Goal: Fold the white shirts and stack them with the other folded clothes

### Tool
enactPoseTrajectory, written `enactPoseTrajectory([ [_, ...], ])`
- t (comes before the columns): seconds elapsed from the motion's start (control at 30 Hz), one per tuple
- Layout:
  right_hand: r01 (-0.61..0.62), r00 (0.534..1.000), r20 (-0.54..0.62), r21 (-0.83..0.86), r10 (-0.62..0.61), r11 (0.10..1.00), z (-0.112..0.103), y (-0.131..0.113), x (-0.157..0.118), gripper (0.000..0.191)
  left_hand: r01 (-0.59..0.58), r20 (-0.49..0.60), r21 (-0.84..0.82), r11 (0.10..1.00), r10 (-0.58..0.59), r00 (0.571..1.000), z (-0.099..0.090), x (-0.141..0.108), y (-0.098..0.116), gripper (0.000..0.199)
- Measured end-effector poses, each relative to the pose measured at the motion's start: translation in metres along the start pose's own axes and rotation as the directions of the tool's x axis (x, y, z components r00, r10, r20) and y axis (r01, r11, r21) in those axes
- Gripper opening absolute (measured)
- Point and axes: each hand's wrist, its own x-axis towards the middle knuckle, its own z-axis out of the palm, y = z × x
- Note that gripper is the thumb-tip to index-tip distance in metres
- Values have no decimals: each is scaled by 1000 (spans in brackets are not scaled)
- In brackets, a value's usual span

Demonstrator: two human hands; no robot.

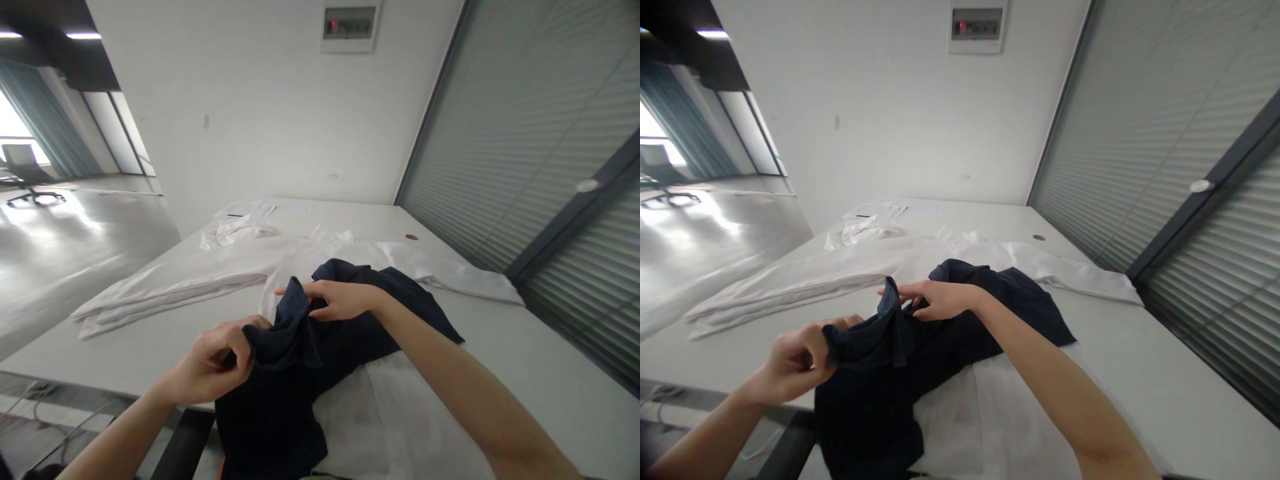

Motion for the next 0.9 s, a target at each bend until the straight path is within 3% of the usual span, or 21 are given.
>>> enactPoseTrajectory([
  [0.17, -3, 991, 134, 133, -15, 991, 5, 5, 11, 56, 8, -1, 162, 987, -8, 1000, -2, 1, 5, 13],
  [0.27, -8, 990, 138, 220, -23, 975, 8, 7, 16, 47, 4, 28, 162, 987, -9, 1000, -2, -1, 8, 13],
  [0.37, 4, 1000, 15, 200, -8, 980, 12, 11, 19, 22, 53, 18, 182, 982, -57, 998, 1, -8, 5, 12],
  [0.43, 15, 980, -197, 118, 9, 993, 13, 15, 21, 14, 140, -115, 189, 972, -120, 986, 3, -11, 1, 12],
  [0.5, -5, 897, -441, 77, 39, 997, 11, 17, 23, 18, 238, -306, 149, 960, -184, 934, 3, -9, -4, 39],
  [0.57, -14, 782, -618, 115, 82, 993, 5, 18, 23, 25, 297, -458, 141, 944, -204, 865, 0, -4, -10, 56],
  [0.67, 57, 625, -778, 130, 67, 990, -7, 15, 21, 35, 429, -542, 240, 871, -246, 803, -8, 2, -21, 45],
  [0.77, 74, 488, -871, -17, -52, 997, -16, 10, 17, 33, 582, -427, 143, 801, -480, 766, -12, 4, -30, 45],
  [0.9, -49, 427, -853, -354, -301, 934, -19, 6, 9, 16, 670, -110, -130, 731, -682, 723, -5, 5, -30, 65],
])
